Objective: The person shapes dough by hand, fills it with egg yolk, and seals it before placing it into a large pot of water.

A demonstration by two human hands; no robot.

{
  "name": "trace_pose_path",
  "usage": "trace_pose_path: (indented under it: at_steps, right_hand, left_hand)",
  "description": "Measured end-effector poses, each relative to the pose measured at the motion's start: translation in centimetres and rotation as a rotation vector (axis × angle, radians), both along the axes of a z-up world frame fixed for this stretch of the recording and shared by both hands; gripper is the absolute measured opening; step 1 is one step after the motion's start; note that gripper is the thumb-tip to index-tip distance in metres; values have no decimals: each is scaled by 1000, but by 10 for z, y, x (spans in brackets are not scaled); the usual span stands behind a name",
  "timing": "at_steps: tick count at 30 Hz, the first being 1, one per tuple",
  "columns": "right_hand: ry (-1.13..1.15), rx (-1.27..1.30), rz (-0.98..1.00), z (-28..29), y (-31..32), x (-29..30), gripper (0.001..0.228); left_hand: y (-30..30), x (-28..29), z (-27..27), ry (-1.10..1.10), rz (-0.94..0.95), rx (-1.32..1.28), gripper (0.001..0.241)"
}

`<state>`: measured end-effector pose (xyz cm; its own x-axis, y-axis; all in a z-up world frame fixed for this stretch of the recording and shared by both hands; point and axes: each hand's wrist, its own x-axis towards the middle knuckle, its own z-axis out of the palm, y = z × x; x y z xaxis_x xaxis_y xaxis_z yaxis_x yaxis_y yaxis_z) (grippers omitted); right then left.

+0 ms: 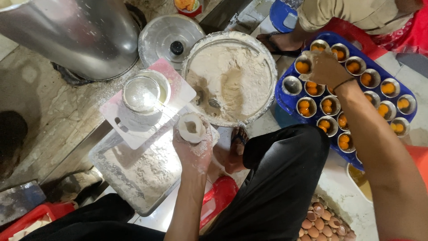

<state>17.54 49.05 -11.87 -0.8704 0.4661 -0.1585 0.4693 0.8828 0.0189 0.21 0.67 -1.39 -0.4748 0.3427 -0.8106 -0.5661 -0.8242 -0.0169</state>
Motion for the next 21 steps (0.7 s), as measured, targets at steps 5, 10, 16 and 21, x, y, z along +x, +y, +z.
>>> trace_pose_path:
  at_steps: [5,10,16,21]
  right_hand:
    - [86,11,98,91,-83,-10,82]
    - [37,79,172,80,-100,3,80]
    - [39,192,202,77,-117,3,76]
    - [50,238,211,70,-114,7,80]
  left_hand:
    - [-1,2,-1,-7,-15,6,22]
    - [-2,8,-4,5,-23,43,21]
    - [0,12,-1,10,-17,18,23]
    - [-4,11,-18,34,-30,102,21]
